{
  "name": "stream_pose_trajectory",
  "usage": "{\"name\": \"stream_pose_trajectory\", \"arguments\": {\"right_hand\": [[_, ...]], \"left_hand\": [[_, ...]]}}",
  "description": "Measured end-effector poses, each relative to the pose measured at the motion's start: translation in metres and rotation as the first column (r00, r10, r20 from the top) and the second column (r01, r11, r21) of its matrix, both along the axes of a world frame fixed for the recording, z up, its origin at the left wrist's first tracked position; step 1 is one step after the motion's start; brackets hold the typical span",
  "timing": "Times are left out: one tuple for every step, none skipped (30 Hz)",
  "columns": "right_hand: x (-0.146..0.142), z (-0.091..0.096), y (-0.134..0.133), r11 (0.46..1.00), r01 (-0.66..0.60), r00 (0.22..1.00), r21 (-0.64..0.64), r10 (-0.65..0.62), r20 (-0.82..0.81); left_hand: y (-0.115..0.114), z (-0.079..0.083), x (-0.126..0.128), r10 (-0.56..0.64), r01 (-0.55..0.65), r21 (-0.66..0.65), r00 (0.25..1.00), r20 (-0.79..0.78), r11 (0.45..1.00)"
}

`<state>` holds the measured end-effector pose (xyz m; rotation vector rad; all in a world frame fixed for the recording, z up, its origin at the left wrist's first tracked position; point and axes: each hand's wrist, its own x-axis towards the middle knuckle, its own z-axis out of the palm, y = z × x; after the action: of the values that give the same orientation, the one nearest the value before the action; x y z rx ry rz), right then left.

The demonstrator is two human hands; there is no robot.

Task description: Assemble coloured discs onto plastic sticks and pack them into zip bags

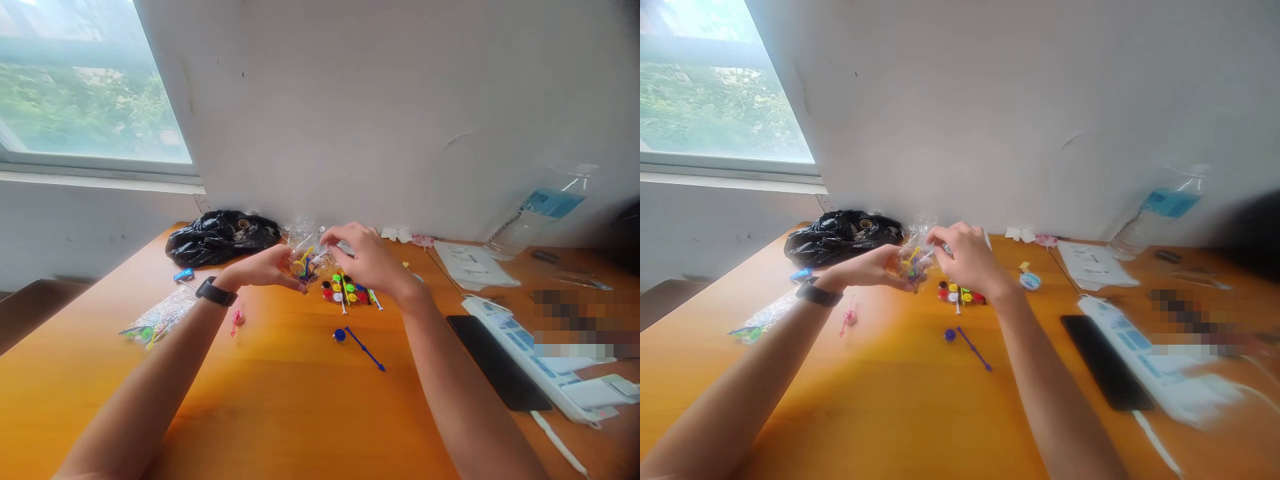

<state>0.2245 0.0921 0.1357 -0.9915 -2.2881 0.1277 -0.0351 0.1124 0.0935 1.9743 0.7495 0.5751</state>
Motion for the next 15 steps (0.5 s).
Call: {"name": "stream_pose_trajectory", "arguments": {"right_hand": [[0.001,0.0,0.0,1.0,-0.012,1.0,-0.022,0.012,-0.018],[0.002,0.001,0.0,0.999,-0.024,0.999,-0.039,0.022,-0.043],[0.003,0.002,0.0,0.998,-0.035,0.997,-0.052,0.031,-0.075],[0.004,0.002,0.0,0.997,-0.043,0.993,-0.058,0.037,-0.111],[0.005,0.002,0.0,0.997,-0.049,0.988,-0.054,0.04,-0.147],[0.006,0.003,0.001,0.998,-0.05,0.983,-0.039,0.042,-0.18],[0.006,0.003,0.003,0.999,-0.042,0.977,-0.011,0.039,-0.208],[0.006,0.002,0.004,0.999,-0.025,0.971,0.03,0.031,-0.235],[0.006,0.002,0.006,0.997,0.0,0.965,0.08,0.021,-0.262],[0.004,0.001,0.008,0.991,0.031,0.956,0.134,0.01,-0.294],[0.002,0.0,0.01,0.98,0.067,0.943,0.188,0.0,-0.332],[-0.002,-0.002,0.012,0.966,0.107,0.927,0.234,-0.012,-0.374],[-0.008,-0.006,0.012,0.953,0.145,0.91,0.267,-0.022,-0.414],[-0.015,-0.011,0.012,0.943,0.171,0.897,0.287,-0.028,-0.442],[-0.024,-0.017,0.01,0.942,0.179,0.893,0.285,-0.033,-0.449]], "left_hand": [[-0.001,0.001,0.0,-0.005,0.005,-0.005,1.0,-0.005,1.0],[-0.001,0.001,0.001,-0.01,0.01,-0.011,1.0,-0.005,1.0],[-0.001,0.002,0.001,-0.012,0.012,-0.02,1.0,-0.001,1.0],[-0.001,0.002,0.001,-0.011,0.011,-0.033,1.0,0.006,0.999],[-0.001,0.002,0.0,-0.007,0.008,-0.049,1.0,0.015,0.999],[0.0,0.002,-0.001,-0.002,0.003,-0.064,1.0,0.025,0.998],[0.001,0.001,-0.004,0.005,-0.002,-0.078,0.999,0.038,0.997],[0.003,0.001,-0.007,0.011,-0.006,-0.089,0.999,0.052,0.996],[0.004,0.0,-0.012,0.019,-0.012,-0.096,0.997,0.068,0.995],[0.006,0.0,-0.017,0.029,-0.021,-0.099,0.996,0.086,0.995],[0.008,0.0,-0.023,0.045,-0.035,-0.099,0.994,0.103,0.994],[0.01,0.0,-0.029,0.071,-0.059,-0.097,0.99,0.123,0.993],[0.011,0.0,-0.035,0.109,-0.096,-0.095,0.984,0.14,0.991],[0.012,0.001,-0.04,0.159,-0.145,-0.096,0.975,0.155,0.985],[0.012,0.002,-0.045,0.216,-0.2,-0.103,0.962,0.168,0.974]]}}
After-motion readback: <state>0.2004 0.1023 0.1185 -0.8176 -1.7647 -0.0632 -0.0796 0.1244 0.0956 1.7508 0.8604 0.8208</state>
